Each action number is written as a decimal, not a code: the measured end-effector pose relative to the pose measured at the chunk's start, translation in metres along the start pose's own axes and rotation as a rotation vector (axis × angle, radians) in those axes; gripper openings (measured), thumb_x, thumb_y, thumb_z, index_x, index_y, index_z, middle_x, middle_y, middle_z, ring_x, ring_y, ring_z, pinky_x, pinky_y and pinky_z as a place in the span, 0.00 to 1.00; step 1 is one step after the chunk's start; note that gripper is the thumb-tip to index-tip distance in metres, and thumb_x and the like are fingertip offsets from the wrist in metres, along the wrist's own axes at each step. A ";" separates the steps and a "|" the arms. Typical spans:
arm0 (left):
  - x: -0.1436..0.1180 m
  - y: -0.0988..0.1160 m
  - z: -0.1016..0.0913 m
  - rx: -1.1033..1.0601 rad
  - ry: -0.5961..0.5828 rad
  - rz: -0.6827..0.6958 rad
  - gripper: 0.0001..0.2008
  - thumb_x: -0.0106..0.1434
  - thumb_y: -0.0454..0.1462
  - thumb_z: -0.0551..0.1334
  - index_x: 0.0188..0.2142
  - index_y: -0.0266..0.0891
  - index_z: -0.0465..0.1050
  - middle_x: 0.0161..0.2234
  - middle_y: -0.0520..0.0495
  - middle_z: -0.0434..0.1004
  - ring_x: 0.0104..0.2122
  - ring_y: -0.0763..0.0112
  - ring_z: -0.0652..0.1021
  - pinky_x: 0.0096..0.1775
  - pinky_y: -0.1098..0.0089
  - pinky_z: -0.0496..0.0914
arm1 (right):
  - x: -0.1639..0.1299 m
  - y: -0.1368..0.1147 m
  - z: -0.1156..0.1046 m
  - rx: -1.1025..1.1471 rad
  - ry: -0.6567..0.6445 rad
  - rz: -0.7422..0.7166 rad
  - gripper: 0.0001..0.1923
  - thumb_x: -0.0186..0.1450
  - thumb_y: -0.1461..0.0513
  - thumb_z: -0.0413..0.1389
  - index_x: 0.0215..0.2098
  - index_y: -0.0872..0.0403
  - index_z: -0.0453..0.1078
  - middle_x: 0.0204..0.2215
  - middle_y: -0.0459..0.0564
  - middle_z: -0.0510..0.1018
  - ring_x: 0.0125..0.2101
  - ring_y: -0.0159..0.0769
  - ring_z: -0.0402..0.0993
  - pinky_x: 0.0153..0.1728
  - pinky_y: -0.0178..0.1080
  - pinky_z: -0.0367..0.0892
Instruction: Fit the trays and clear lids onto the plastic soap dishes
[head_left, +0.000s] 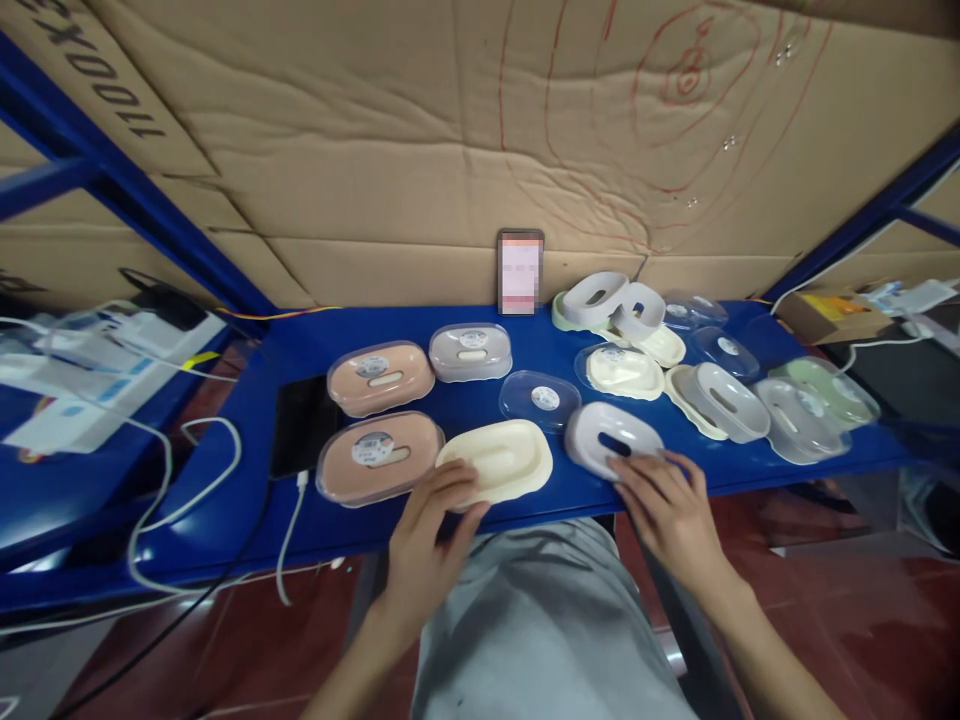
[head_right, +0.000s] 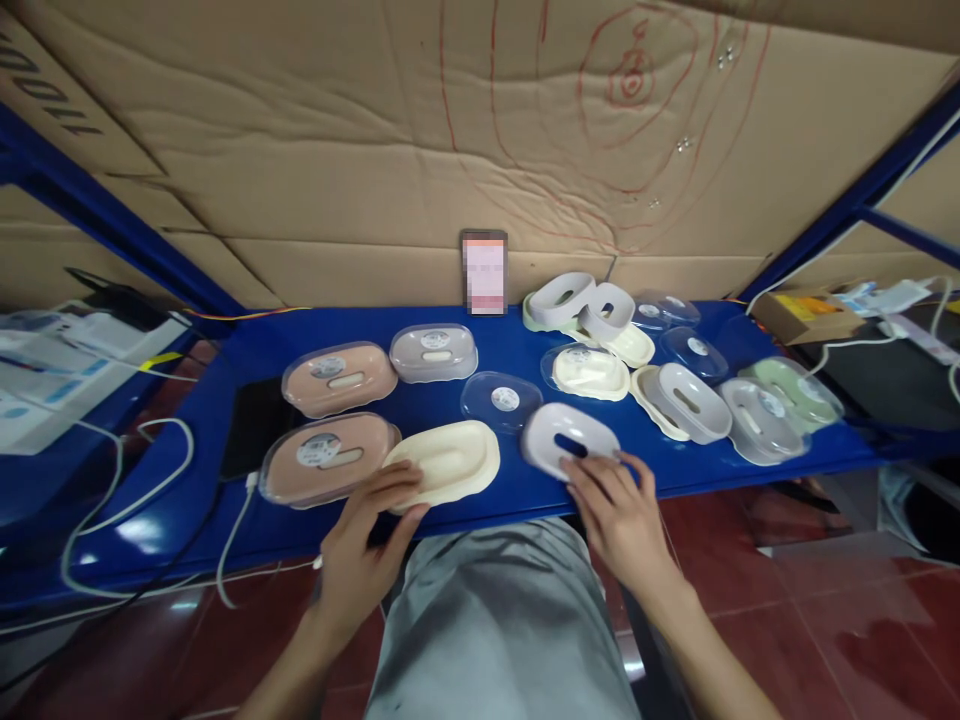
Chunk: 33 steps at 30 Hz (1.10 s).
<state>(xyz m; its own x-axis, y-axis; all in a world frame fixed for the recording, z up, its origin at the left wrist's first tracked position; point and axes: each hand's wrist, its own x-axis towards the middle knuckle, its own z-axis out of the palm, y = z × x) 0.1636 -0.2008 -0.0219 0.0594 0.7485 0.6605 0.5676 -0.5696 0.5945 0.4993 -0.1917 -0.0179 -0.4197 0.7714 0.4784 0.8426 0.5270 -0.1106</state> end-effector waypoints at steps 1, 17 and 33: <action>0.000 0.002 0.000 -0.006 0.011 0.009 0.09 0.72 0.30 0.66 0.49 0.43 0.75 0.49 0.46 0.81 0.54 0.62 0.82 0.59 0.56 0.78 | 0.000 -0.010 0.000 0.038 -0.030 -0.037 0.29 0.76 0.67 0.55 0.72 0.42 0.64 0.54 0.51 0.83 0.54 0.46 0.79 0.63 0.56 0.60; -0.014 -0.002 0.010 0.274 -0.158 0.112 0.07 0.71 0.37 0.70 0.48 0.46 0.77 0.52 0.46 0.82 0.54 0.57 0.82 0.65 0.47 0.69 | 0.032 -0.045 0.011 0.380 0.016 -0.061 0.19 0.76 0.66 0.56 0.63 0.45 0.72 0.51 0.50 0.84 0.52 0.43 0.80 0.63 0.55 0.63; -0.012 -0.006 0.004 0.220 -0.296 0.093 0.25 0.73 0.35 0.67 0.67 0.44 0.68 0.69 0.38 0.70 0.75 0.44 0.61 0.66 0.42 0.72 | 0.063 -0.044 0.033 0.425 -0.237 -0.295 0.23 0.79 0.62 0.50 0.71 0.45 0.65 0.66 0.50 0.77 0.68 0.40 0.69 0.70 0.54 0.61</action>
<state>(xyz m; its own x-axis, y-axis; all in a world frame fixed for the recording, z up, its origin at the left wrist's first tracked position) 0.1625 -0.2051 -0.0356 0.3355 0.7809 0.5269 0.7093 -0.5774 0.4042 0.4250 -0.1543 -0.0120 -0.7219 0.6031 0.3392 0.4890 0.7915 -0.3665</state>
